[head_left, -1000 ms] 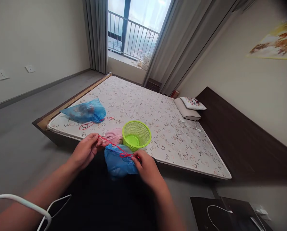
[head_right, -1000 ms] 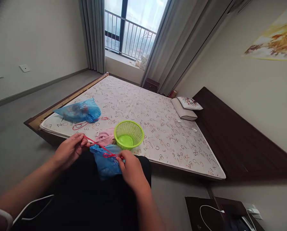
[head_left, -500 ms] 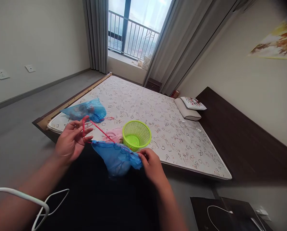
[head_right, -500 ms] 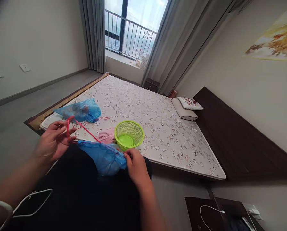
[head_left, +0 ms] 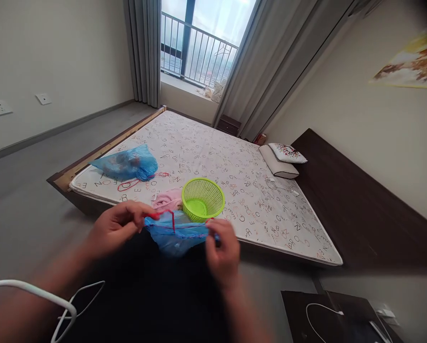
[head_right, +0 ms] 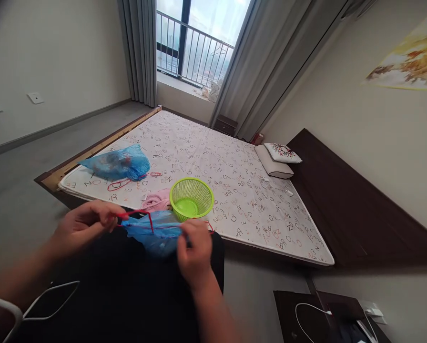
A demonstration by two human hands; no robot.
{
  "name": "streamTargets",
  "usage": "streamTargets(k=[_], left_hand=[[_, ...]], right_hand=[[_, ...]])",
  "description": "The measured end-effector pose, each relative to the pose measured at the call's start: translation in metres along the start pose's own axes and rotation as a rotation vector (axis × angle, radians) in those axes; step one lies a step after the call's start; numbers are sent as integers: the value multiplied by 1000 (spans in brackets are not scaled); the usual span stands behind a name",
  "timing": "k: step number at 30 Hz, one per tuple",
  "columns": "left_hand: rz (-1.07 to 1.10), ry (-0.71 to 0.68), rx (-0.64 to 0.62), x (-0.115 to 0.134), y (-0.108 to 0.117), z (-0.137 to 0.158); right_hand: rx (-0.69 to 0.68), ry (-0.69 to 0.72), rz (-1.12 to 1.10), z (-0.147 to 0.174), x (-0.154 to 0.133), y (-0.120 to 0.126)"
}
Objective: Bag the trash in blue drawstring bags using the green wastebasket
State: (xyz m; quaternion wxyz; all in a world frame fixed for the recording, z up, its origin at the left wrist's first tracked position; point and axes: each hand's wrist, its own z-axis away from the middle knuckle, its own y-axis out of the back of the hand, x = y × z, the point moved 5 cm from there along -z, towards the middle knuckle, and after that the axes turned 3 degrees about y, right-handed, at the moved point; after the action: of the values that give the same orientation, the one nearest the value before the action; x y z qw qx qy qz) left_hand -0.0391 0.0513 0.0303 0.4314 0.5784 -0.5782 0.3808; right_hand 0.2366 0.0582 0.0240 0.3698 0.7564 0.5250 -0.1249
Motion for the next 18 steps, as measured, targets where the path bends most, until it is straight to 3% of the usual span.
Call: streamTargets(k=[2, 4, 7, 10, 12, 15, 18], left_hand=[[-32, -59, -117, 16, -13, 1], [-33, -93, -209, 28, -25, 2], [-62, -166, -384, 44, -44, 9], [-189, -281, -571, 61, -63, 19], [-234, -323, -644, 74, -70, 25], [-253, -306, -693, 91, -70, 29], [-469, -120, -722, 88, -62, 29]], right_hand=[[-338, 7, -129, 3, -8, -33], [-589, -92, -144, 10, -4, -62], [-810, -228, 36, 22, 13, -91], [-978, -221, 241, 37, 28, -107], [-1012, -201, 336, 43, 36, -109], [-948, -284, 400, 43, 50, -102], [-745, -464, 355, 32, 64, -83]])
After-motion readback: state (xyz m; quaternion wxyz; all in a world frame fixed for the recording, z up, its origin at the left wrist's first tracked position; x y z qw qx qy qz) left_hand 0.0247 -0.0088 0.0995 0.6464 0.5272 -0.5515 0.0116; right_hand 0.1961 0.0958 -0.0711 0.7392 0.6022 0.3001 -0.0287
